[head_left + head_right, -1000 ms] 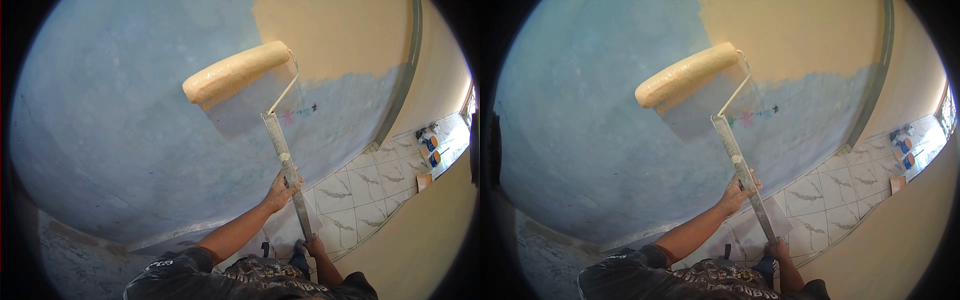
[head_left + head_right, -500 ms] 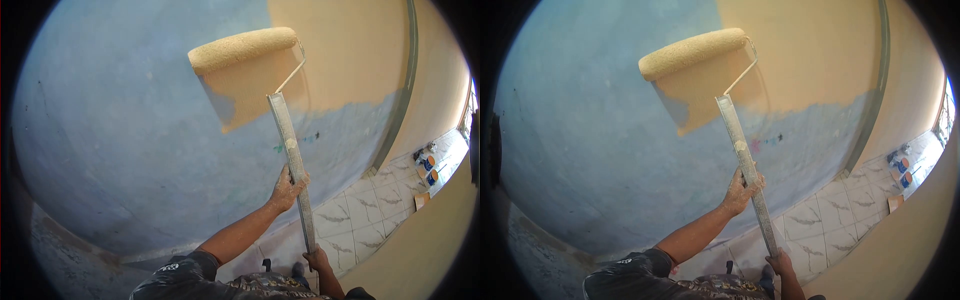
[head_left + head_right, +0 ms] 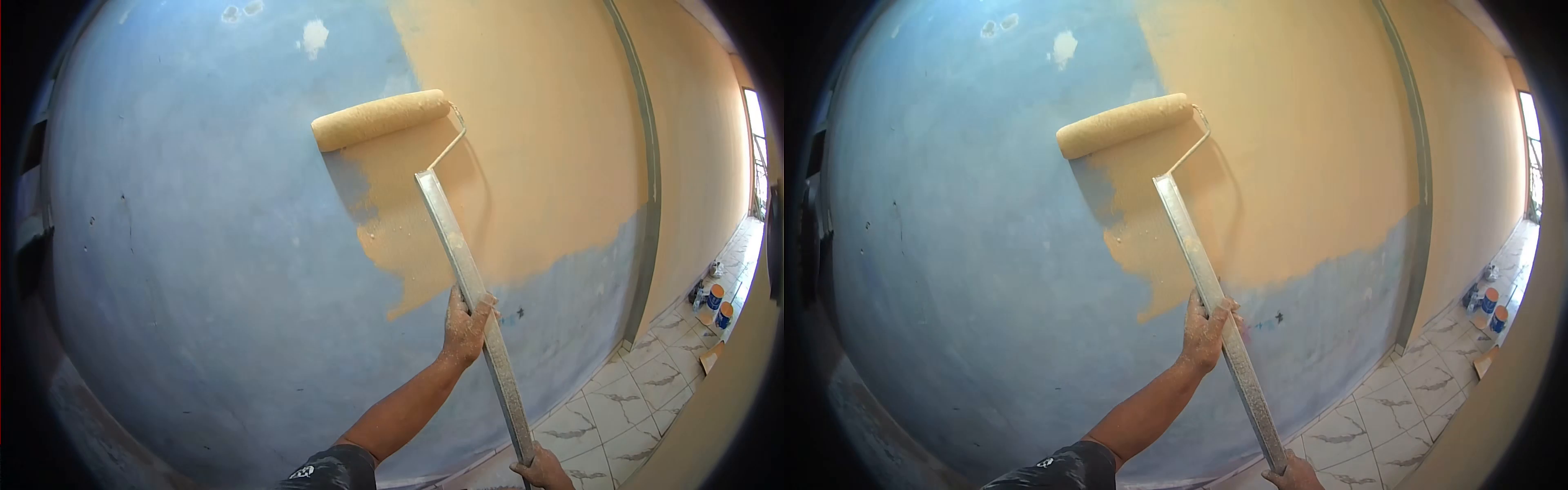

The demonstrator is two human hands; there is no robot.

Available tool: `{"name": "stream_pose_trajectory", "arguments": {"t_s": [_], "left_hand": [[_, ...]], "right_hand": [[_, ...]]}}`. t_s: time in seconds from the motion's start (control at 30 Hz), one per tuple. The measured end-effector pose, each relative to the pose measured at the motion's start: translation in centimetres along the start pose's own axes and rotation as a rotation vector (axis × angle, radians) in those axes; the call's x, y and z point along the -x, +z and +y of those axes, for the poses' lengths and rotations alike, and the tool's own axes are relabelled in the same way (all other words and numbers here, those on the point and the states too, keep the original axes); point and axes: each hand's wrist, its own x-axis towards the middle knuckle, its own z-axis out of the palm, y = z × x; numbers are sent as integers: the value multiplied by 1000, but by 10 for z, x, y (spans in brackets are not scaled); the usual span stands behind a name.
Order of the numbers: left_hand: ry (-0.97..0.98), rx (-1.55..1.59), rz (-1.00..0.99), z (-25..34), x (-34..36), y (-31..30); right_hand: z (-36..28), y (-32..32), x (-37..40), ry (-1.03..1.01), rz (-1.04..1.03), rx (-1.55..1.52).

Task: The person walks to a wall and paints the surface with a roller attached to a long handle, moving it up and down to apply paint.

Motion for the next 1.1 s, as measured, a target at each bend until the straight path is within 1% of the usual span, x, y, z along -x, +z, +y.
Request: {"name": "stream_pose_trajectory", "arguments": {"t_s": [0.03,0.1,0.13,0.2,0.23,0.3,0.33,0.4,0.43,0.5,0.53,0.6,0.67,0.73,0.8,0.83,0.9,0.93,1.0,1.1], "left_hand": [[42,6,19,9,-1,4],[84,10,37,24,-9,10],[91,25,58,37,-9,15],[110,37,75,58,-14,25],[106,60,75,55,-40,15],[127,72,72,60,-50,14],[119,108,78,64,-51,16],[154,128,60,75,-70,19],[164,131,72,78,-74,21],[174,133,82,80,-85,24],[177,132,88,84,-92,24],[175,132,100,88,-106,22],[221,122,61,91,-118,17],[227,111,70,95,-131,14],[235,98,76,100,-141,11],[242,77,78,104,-145,9],[252,57,84,110,-154,6],[260,60,76,111,-159,4],[268,58,70,124,-169,3],[264,56,101,142,-179,8]], "right_hand": [[6,2,-1,-15,9,-3],[18,7,-8,-191,70,14],[17,8,-3,-202,74,11],[6,3,10,-363,265,-29],[1,1,-10,-352,268,-27],[18,9,-25,-462,379,-139],[28,10,-27,-479,391,-140],[35,1,-38,-369,274,-152],[23,-9,-30,-394,291,-156],[-4,-32,-12,-206,85,-286],[-1,-30,-19,-213,91,-289],[10,-23,-34,-398,315,-228],[14,-19,-41,-432,335,-248],[7,-24,-41,-470,359,-264],[-2,-29,-35,-338,282,-180],[1,-25,-40,-341,284,-179],[8,-17,-49,-406,354,-209],[9,-16,-52,-407,353,-207],[4,-16,-48,-498,445,-205],[4,-15,-47,-528,471,-216]]}}
